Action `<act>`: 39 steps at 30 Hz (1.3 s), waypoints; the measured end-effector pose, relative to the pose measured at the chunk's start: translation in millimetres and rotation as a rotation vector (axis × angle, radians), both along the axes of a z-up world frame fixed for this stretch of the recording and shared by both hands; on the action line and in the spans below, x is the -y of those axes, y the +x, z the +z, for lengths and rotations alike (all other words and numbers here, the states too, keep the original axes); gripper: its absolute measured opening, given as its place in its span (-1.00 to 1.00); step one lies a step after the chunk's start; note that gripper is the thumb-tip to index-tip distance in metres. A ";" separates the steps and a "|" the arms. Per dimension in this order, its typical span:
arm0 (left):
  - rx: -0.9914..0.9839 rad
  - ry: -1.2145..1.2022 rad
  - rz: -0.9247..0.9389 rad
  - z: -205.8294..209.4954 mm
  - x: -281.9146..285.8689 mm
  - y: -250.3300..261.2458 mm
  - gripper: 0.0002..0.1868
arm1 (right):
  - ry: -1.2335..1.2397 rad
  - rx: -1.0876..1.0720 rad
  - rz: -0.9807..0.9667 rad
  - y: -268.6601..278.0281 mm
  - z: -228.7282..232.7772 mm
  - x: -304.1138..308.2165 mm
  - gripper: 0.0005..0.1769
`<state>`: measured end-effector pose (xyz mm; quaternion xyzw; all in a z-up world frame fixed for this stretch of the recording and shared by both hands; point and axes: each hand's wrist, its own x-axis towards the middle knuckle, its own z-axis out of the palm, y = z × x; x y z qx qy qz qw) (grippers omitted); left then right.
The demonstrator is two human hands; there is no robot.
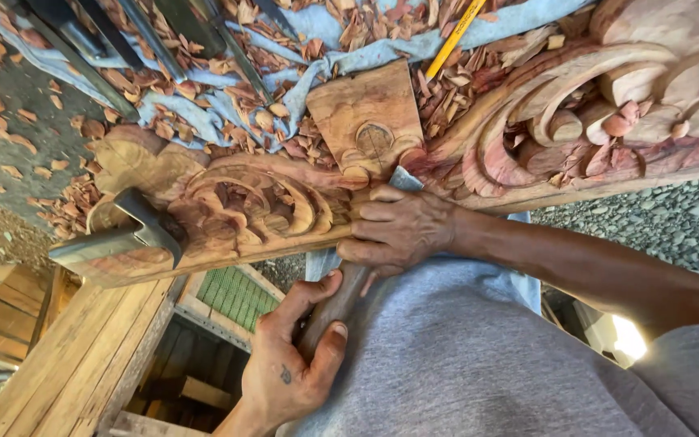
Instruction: Carving intricate decorative designs into a large wood panel using various chisels and a hammer.
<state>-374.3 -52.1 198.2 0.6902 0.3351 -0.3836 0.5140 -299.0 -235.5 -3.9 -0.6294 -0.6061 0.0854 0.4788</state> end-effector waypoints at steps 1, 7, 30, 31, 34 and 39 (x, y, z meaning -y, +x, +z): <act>-0.012 0.003 -0.013 0.0 -0.7 -0.9 -0.51 | 0.002 -0.025 0.004 -2.7 -0.6 -0.4 -0.30; 0.086 -0.009 -0.015 -15.8 -0.9 -21.0 -0.54 | 0.018 -0.062 -0.022 2.9 3.1 -1.4 -0.24; 0.935 0.430 0.295 -30.8 16.3 -84.6 -0.53 | -0.004 0.071 -0.010 18.2 8.3 2.4 -0.13; 0.929 0.403 0.098 -40.1 17.2 -84.8 -0.57 | -0.001 0.046 -0.020 22.1 7.9 5.5 -0.15; 0.977 0.342 0.044 -46.5 24.7 -89.1 -0.60 | -0.014 0.033 -0.020 10.6 1.1 4.2 -0.18; 1.181 0.247 0.234 -74.0 30.6 -51.8 -0.56 | -0.030 0.164 -0.052 14.4 -10.6 4.8 -0.11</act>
